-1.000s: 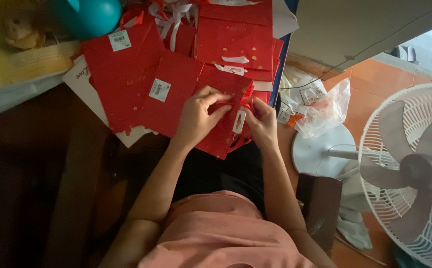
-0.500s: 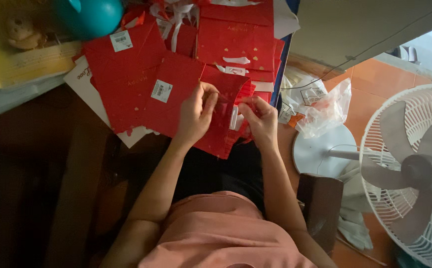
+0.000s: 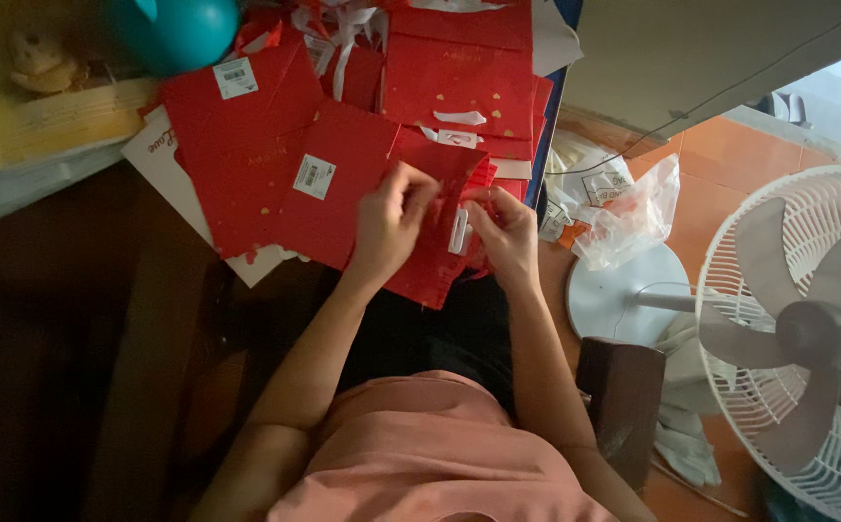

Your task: The person sits with a red Valentine's Day paper gift bag on their lap and attaches its ribbon handle, threading the ribbon ends through the bag's punched holes and knotting them. They then set the finished bag on the table with other completed bags and begin attaching the handle of another bag.

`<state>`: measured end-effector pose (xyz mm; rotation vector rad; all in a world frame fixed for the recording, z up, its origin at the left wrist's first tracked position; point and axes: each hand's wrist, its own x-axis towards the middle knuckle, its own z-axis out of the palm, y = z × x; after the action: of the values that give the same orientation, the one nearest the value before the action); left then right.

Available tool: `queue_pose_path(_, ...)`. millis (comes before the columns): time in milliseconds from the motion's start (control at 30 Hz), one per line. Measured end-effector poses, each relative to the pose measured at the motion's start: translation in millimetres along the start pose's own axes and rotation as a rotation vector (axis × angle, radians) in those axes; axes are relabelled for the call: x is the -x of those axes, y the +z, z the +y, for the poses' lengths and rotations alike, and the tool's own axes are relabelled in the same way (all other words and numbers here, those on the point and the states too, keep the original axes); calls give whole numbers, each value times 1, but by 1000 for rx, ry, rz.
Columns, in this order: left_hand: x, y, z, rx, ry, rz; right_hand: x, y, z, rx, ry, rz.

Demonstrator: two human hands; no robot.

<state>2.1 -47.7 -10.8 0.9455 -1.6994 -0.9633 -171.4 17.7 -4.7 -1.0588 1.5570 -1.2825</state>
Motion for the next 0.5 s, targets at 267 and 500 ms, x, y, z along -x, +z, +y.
queue_pose_path(267, -4, -2, 0, 230, -30, 79, 0, 0, -4, 1, -84, -57)
queue_pose_path(500, 0, -12, 18, -48, 93, -25, -1, 1, 1, -36, -2, -24)
